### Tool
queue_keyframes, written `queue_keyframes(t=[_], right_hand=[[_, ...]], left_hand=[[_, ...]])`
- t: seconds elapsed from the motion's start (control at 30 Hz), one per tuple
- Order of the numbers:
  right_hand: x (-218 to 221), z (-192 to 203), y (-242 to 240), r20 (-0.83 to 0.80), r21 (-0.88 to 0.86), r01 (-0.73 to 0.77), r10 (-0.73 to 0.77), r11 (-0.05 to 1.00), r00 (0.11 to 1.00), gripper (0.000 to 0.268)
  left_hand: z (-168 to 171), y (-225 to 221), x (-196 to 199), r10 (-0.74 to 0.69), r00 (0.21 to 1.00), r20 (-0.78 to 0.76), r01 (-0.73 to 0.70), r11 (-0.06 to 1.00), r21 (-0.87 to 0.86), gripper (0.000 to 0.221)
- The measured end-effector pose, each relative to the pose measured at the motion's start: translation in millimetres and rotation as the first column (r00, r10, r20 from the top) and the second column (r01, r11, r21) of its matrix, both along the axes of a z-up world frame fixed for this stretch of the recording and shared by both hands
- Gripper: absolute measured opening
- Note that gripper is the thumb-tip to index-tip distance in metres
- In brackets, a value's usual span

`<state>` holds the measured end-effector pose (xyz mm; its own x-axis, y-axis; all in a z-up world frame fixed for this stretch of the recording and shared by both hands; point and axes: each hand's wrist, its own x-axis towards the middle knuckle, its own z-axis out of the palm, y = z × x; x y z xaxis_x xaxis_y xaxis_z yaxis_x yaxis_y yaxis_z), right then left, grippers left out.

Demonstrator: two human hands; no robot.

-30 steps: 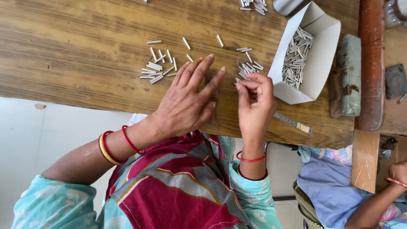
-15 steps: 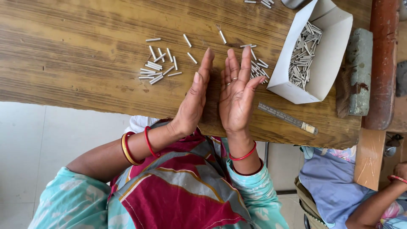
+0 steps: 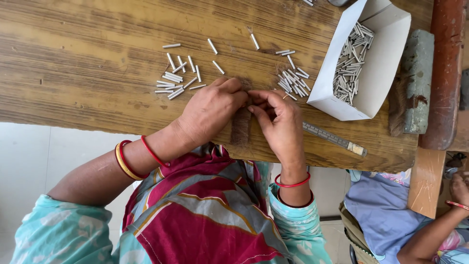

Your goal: The recorder is assembling small silver cylindrical components by handling them and using a small abrasive block and a ruler on a workbench.

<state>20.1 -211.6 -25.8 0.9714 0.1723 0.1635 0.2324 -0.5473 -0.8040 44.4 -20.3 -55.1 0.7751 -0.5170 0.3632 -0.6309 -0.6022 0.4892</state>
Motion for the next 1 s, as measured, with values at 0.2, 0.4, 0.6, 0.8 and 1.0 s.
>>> queue_keyframes(t=[0.2,0.4,0.6,0.8,1.0], right_hand=[[4.2,-0.9,-2.9,0.005,-0.088,-0.025,0.026,0.996,1.000,0.023],[8.6,-0.8,-3.3,-0.015,-0.099,-0.036,0.035,0.994,0.999,0.021],[11.7,-6.7,-5.4,-0.016,-0.108,-0.035,0.033,0.994,0.999,0.018],[12.2,-6.1,-3.3,-0.018,-0.108,-0.019,0.017,0.994,1.000,0.017],[11.2,-9.0,-5.4,0.022,-0.094,-0.009,0.011,0.996,1.000,0.022]], left_hand=[[-3.9,0.6,0.6,-0.031,0.998,0.051,0.029,0.999,0.040,0.014],[-8.6,0.9,0.8,-0.019,0.998,0.061,0.020,1.000,-0.016,0.020],[-1.5,1.5,-2.1,-0.028,0.997,0.068,0.032,0.997,-0.066,0.026],[-4.9,2.0,-1.8,-0.017,0.995,0.101,0.025,0.997,-0.078,0.029],[9.4,3.5,-3.3,-0.029,0.999,0.014,0.032,0.960,-0.278,0.022]])
